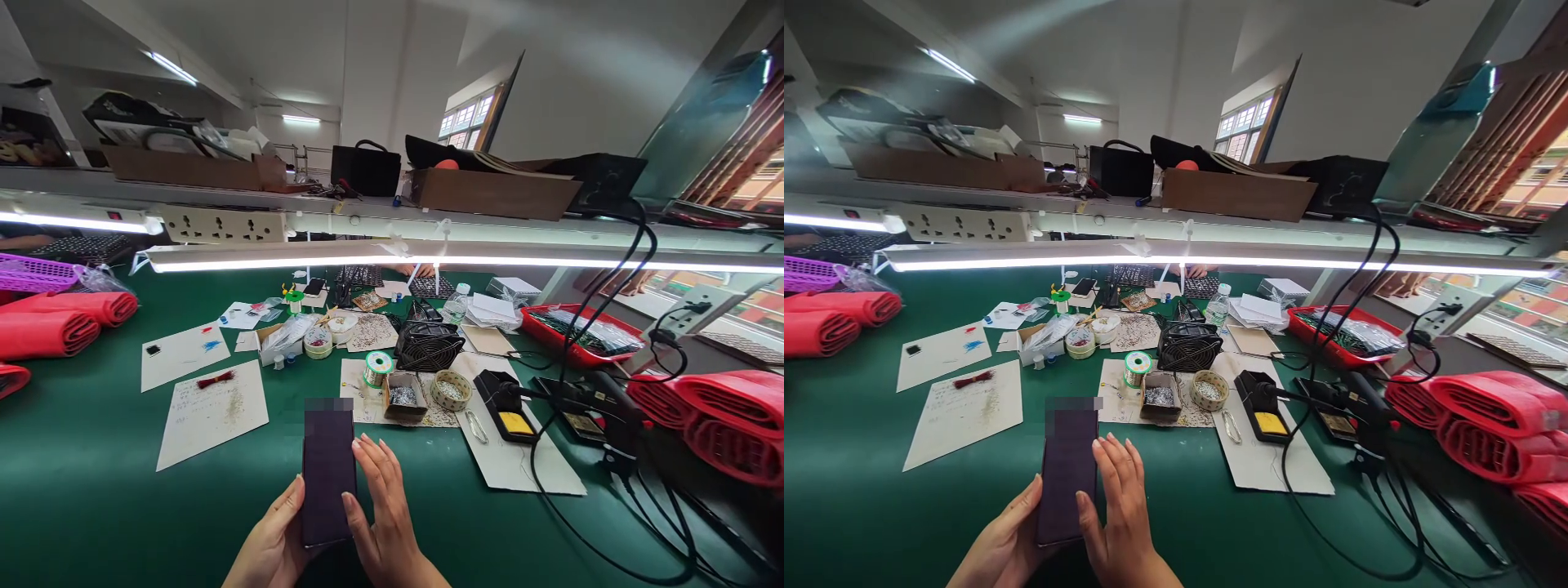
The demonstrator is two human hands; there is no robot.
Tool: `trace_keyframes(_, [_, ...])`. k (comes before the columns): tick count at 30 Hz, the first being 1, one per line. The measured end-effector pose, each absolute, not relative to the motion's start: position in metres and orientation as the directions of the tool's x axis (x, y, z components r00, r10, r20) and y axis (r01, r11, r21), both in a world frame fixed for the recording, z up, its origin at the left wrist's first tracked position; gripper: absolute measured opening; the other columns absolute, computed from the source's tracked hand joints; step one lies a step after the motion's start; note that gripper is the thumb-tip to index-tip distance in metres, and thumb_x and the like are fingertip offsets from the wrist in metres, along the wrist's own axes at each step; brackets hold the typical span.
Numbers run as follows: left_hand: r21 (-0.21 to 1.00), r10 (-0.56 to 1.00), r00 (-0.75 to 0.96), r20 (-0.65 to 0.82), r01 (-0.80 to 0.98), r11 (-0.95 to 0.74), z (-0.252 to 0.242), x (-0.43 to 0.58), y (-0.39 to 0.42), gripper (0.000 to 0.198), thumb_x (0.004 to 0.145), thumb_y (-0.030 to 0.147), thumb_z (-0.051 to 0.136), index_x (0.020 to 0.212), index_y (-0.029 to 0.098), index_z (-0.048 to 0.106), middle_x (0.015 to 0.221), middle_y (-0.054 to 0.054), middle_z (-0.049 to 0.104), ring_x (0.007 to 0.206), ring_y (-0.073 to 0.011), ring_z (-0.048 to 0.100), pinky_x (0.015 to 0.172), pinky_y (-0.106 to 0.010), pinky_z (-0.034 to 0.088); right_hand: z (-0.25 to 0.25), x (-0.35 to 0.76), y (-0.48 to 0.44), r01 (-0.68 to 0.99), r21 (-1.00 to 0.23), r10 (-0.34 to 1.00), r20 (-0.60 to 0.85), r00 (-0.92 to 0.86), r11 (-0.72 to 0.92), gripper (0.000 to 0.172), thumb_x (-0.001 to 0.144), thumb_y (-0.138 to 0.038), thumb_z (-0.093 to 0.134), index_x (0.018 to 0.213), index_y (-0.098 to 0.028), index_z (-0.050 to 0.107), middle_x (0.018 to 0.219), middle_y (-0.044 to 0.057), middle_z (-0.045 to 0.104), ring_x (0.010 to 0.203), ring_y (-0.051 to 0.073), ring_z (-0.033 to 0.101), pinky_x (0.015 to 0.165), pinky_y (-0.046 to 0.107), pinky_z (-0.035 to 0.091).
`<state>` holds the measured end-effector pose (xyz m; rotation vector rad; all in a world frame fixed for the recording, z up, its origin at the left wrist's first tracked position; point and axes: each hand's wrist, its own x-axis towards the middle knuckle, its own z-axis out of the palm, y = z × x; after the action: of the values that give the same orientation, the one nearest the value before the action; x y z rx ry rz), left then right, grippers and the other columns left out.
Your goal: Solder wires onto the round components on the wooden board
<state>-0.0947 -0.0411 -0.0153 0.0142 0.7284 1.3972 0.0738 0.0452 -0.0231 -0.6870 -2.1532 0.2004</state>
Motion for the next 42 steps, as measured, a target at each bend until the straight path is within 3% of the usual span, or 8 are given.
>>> trace_keyframes(11, [0.435,0.895,-0.015,-0.447,-0.877,0.203,-0.014,-0.096,-0.039,0.037,0.094,0.037,0.069,0.126,0.02,0.07,0.131,-0.01,0.073,0.106,-0.0236,0.072,0.092,-0.037,0.057,-0.021,0.074,0.047,0.362,-0.371,0.515,0.694,-0.504,0.855,0.048,0.102,-0.021,0.047,0.15,-0.02,0.044,0.141,0.013,0.06,0.134,0.029,0.056,0.115,0.057,0.044])
trace_keyframes(16, [0.466,0.893,-0.045,-0.447,-0.864,0.19,-0.013,-0.099,-0.039,0.039,0.092,0.04,0.071,0.126,0.02,0.071,0.125,-0.01,0.075,0.103,-0.0228,0.072,0.09,-0.035,0.057,-0.019,0.074,0.044,0.325,-0.363,0.484,0.719,-0.499,0.873,0.046,0.097,-0.016,0.051,0.141,-0.025,0.055,0.149,0.012,0.05,0.142,0.032,0.047,0.109,0.057,0.049])
trace_keyframes(21, [0.477,0.898,-0.064,-0.436,-0.862,0.17,-0.012,-0.1,-0.038,0.036,0.094,0.039,0.069,0.123,0.018,0.072,0.121,-0.011,0.076,0.099,-0.0226,0.073,0.088,-0.036,0.058,-0.011,0.074,0.042,0.215,-0.333,0.397,0.766,-0.505,0.918,0.043,0.09,-0.01,0.052,0.129,-0.026,0.061,0.157,0.009,0.038,0.145,0.035,0.041,0.109,0.06,0.047])
trace_keyframes(30, [0.456,0.881,-0.087,-0.465,-0.877,0.154,-0.006,-0.101,-0.037,0.031,0.102,0.035,0.055,0.118,0.015,0.073,0.113,-0.012,0.078,0.095,-0.0223,0.074,0.086,-0.036,0.059,-0.011,0.071,0.04,0.141,-0.255,0.29,0.798,-0.528,0.957,0.018,0.093,-0.021,0.054,0.105,-0.024,0.067,0.153,0.009,0.043,0.141,0.036,0.045,0.107,0.06,0.048])
trace_keyframes(36, [0.439,0.852,-0.111,-0.512,-0.886,0.148,0.004,-0.099,-0.035,0.033,0.105,0.03,0.048,0.118,0.012,0.072,0.108,-0.014,0.078,0.093,-0.0233,0.074,0.086,-0.038,0.059,-0.016,0.069,0.039,0.137,-0.232,0.269,0.803,-0.532,0.963,0.013,0.091,-0.027,0.057,0.099,-0.025,0.068,0.147,0.011,0.053,0.137,0.037,0.052,0.104,0.062,0.05])
trace_keyframes(42, [0.458,0.827,-0.152,-0.541,-0.878,0.138,0.009,-0.101,-0.033,0.034,0.104,0.029,0.05,0.127,0.011,0.067,0.111,-0.014,0.078,0.091,-0.0236,0.075,0.08,-0.036,0.059,-0.017,0.07,0.039,0.144,-0.211,0.255,0.78,-0.571,0.967,0.014,0.091,-0.03,0.059,0.1,-0.026,0.07,0.148,0.01,0.053,0.139,0.037,0.05,0.106,0.062,0.048])
